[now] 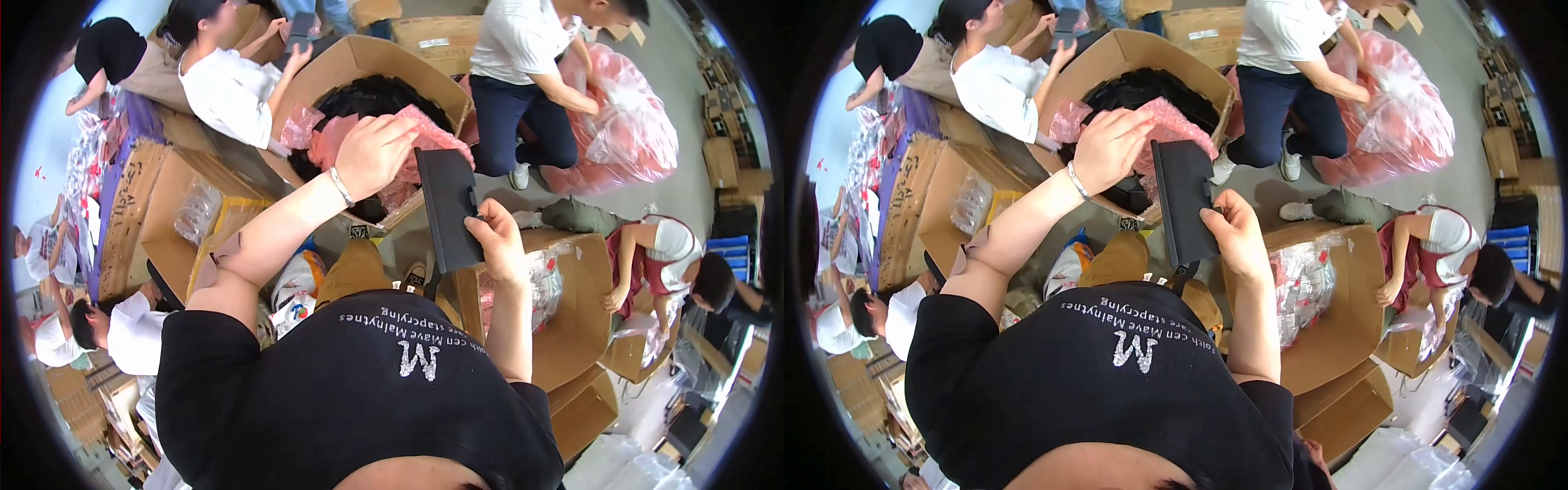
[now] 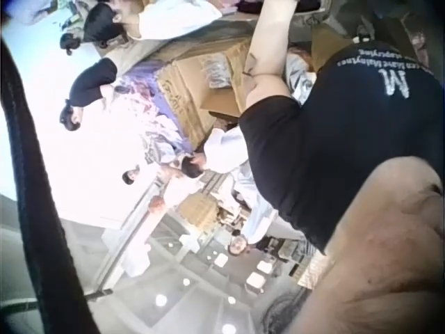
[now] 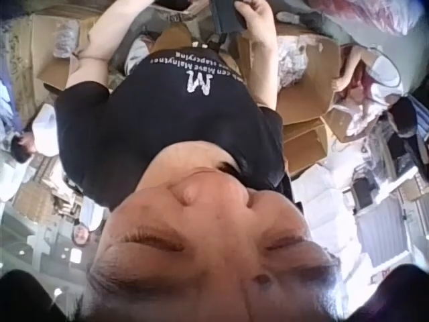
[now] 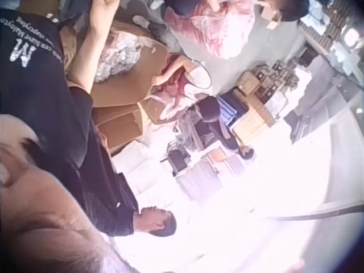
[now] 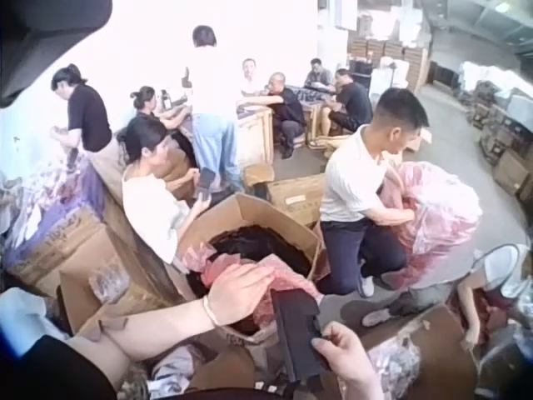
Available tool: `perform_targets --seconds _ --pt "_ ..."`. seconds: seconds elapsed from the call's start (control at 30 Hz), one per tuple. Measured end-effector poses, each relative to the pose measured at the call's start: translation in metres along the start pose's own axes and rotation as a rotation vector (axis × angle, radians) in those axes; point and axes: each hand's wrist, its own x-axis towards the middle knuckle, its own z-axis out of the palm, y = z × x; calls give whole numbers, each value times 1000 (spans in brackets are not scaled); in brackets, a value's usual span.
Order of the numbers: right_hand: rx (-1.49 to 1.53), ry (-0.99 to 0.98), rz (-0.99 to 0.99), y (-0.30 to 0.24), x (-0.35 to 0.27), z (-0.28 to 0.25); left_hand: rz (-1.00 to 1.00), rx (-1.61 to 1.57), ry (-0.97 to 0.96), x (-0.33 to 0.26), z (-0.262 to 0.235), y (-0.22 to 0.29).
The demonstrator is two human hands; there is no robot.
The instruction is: Packing black electronic components into pink bubble wrap and placing them into cardboard boxes.
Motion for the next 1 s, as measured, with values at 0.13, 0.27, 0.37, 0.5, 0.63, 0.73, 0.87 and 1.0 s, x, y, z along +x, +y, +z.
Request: perform_targets --seconds 0.13,0.27,0.37,0.5,0.63,0.73,0.87,1.0 --pt "108 24 -60 10 -36 -4 33 28 91 18 2 39" --pt "253 96 -119 23 -52 -12 84 -160 50 25 1 71" --pt "431 150 -141 27 -59 -3 145 -301 -27 21 -1 98" --pt "411 208 -260 30 -58 3 155 -458 -54 19 1 111" --pt "487 342 -394 31 -52 7 49 -628 -59 26 -9 131" --pt "413 448 -453 27 -44 4 -28 -543 -38 28 1 150" --pt "65 517 -285 20 -53 -13 -168 -593 61 35 19 158" --pt "-533 992 -349 15 -61 -19 -184 -479 88 32 19 159"
